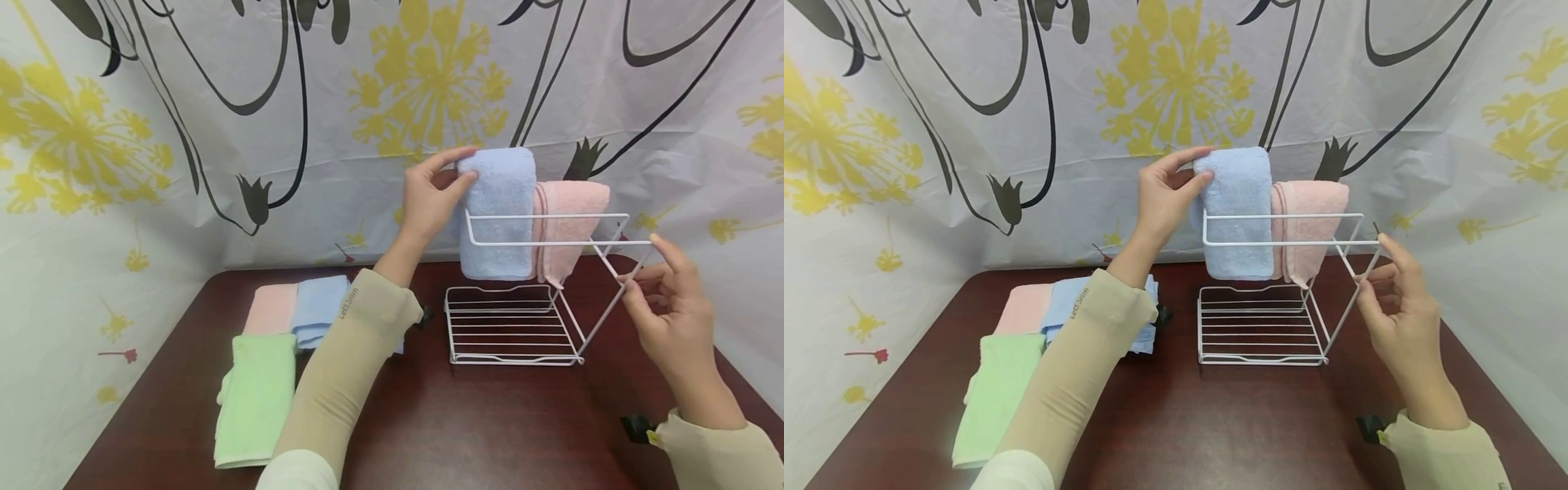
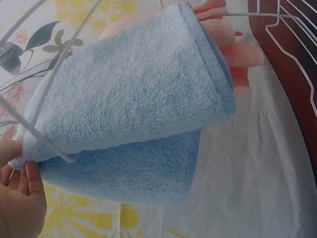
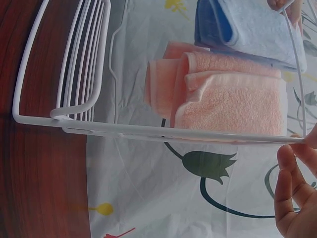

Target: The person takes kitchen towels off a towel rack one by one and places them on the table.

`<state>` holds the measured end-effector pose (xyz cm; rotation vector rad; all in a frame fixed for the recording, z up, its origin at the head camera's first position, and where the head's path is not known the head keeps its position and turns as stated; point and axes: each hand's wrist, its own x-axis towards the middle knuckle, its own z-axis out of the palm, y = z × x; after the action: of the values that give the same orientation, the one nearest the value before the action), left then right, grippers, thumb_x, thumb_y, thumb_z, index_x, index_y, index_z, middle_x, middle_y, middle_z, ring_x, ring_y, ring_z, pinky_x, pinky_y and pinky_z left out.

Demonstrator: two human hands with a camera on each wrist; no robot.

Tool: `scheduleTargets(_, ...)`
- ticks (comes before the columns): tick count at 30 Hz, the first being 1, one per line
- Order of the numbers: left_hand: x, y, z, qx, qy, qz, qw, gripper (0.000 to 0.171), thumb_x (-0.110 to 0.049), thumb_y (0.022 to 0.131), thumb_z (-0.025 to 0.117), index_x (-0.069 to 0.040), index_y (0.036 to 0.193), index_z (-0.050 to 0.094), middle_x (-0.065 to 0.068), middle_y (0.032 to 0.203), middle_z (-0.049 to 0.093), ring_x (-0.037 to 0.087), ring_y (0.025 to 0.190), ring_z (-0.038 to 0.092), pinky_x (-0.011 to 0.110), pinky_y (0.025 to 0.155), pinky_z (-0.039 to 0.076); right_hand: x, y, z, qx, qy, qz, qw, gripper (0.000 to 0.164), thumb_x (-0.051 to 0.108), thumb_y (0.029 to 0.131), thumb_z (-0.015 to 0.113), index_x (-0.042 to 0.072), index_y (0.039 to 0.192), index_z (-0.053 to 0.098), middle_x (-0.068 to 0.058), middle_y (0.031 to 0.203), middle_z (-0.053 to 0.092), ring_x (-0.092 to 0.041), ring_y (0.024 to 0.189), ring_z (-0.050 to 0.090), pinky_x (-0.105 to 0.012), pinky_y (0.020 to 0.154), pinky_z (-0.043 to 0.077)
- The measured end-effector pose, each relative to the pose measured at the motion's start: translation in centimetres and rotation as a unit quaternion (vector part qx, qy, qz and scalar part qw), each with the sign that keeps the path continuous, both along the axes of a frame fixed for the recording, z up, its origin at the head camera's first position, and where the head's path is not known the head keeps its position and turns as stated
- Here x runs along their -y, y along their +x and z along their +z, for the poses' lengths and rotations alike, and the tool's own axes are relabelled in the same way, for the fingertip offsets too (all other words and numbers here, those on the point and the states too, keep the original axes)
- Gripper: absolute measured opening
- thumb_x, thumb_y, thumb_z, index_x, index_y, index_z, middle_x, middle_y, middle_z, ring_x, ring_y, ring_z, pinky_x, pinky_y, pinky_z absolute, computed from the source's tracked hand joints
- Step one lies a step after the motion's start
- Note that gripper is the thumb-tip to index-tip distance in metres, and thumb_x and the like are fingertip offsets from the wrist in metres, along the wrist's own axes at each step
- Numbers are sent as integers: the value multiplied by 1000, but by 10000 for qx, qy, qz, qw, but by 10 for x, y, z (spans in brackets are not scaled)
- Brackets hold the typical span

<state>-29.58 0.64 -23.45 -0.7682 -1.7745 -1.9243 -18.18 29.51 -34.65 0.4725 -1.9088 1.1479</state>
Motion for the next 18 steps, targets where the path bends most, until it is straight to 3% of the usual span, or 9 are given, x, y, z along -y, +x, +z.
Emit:
scheduleTargets(11,13,4,5,-296,495,60,9983,33,11,85,70,11,117,67,25,122,67,36,101,72,35,89,59,0,1,0,5,-2,-7,10000,59,-15,86,55,-5,143,40,25,93,61,15,78,61,0,67,44)
scheduleTargets(18,23,7,3,-167,933,139,9954,35,14,84,69,13,118,66,27,122,66,17,91,73,39,92,57,0,1,1,-20,37,-25,10000,59,-15,86,56,-5,142,41,26,93,61,16,78,61,1,68,44)
